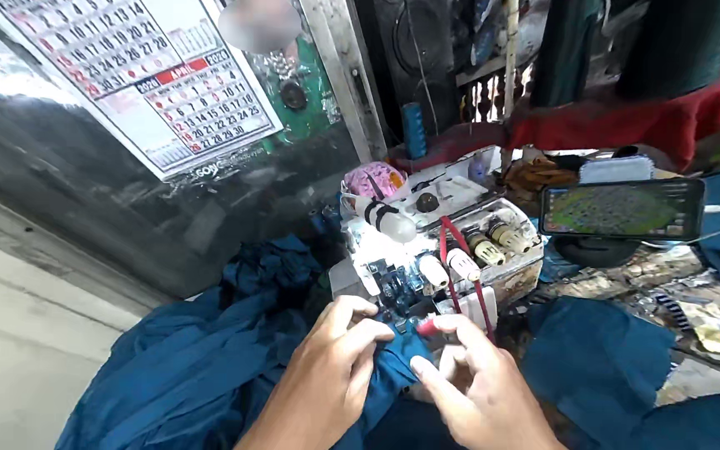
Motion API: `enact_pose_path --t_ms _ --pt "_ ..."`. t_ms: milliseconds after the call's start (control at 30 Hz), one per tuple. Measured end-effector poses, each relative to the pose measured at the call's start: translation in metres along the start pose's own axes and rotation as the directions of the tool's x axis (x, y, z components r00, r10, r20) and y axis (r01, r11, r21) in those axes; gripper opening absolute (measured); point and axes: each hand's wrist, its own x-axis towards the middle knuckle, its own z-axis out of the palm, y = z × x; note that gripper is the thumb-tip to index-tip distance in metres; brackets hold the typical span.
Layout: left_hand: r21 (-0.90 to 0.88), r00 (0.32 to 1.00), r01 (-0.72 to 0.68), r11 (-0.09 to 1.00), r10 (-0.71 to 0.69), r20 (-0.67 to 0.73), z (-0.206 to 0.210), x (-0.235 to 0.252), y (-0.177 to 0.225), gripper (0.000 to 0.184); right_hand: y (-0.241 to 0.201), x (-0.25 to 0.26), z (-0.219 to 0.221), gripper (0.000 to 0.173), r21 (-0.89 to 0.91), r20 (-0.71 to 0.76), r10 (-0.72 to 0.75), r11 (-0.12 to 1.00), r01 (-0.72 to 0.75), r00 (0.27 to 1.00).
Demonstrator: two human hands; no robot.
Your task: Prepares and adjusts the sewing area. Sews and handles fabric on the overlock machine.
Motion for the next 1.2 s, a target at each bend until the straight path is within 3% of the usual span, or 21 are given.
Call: enact_pose_path --t_ms 67,167,233,300,433,500,567,667,800,933,1100,1200 --pt "-0.003 0.990 -0.039 0.999 0.039 0.139 -0.011 0.004 -0.003 0.030 0.006 0.004 0.001 0.037 -0.099 0.034 -0.132 0.986 0.135 0.991" --pt "0.057 0.970 -0.057 0.997 0.042 0.240 -0.031 0.016 -0.005 0.020 -0.001 0.005 -0.005 0.023 0.120 0.069 0.004 0.993 -0.013 0.998" --pt "0.108 0.974 -0.093 0.990 0.069 0.214 -0.035 0.021 0.000 0.015 -0.007 -0.004 -0.017 0.027 0.210 0.065 0.146 0.965 -0.156 0.987" --pt "0.111 0.977 -0.128 0.986 0.106 0.183 -0.037 0.019 0.004 0.017 -0.013 -0.017 -0.031 0.033 0.155 0.050 0.190 0.968 -0.195 0.981" --pt "0.033 0.984 -0.109 0.994 0.103 0.148 -0.037 0.014 0.006 0.016 -0.030 -0.016 -0.036 0.029 -0.037 0.012 -0.080 0.996 0.080 0.997" --pt "0.003 0.987 -0.096 0.995 0.095 0.130 -0.038 0.015 0.009 0.013 -0.040 0.007 -0.026 0.029 -0.096 0.143 -0.130 0.985 0.144 0.981" --pt "-0.023 0.988 -0.065 0.998 0.067 0.142 -0.041 0.016 0.012 0.012 -0.048 0.030 -0.022 0.028 -0.169 0.323 -0.038 0.981 0.098 0.946" --pt "-0.046 0.991 -0.036 0.998 0.041 0.130 -0.043 0.015 0.010 0.014 -0.053 0.039 -0.023 0.030 -0.227 0.393 0.060 0.973 0.034 0.918" --pt "-0.150 0.997 -0.060 0.987 0.067 0.041 -0.034 0.010 0.008 0.013 -0.044 0.033 -0.020 0.036 -0.134 0.361 0.059 0.991 -0.010 0.931" --pt "-0.252 0.994 -0.018 0.968 0.044 0.100 -0.028 0.011 0.006 0.015 -0.048 0.027 -0.022 0.035 -0.028 0.386 0.074 0.997 -0.068 0.920" --pt "-0.050 0.986 -0.098 0.994 0.090 -0.137 -0.021 0.004 0.004 0.014 -0.036 0.025 -0.024 0.038 0.014 0.288 0.005 1.000 -0.009 0.958" --pt "-0.237 0.992 -0.091 0.967 0.067 -0.106 -0.016 -0.004 0.007 0.015 -0.029 0.024 -0.024 0.042 0.093 0.259 -0.013 0.996 -0.012 0.966"
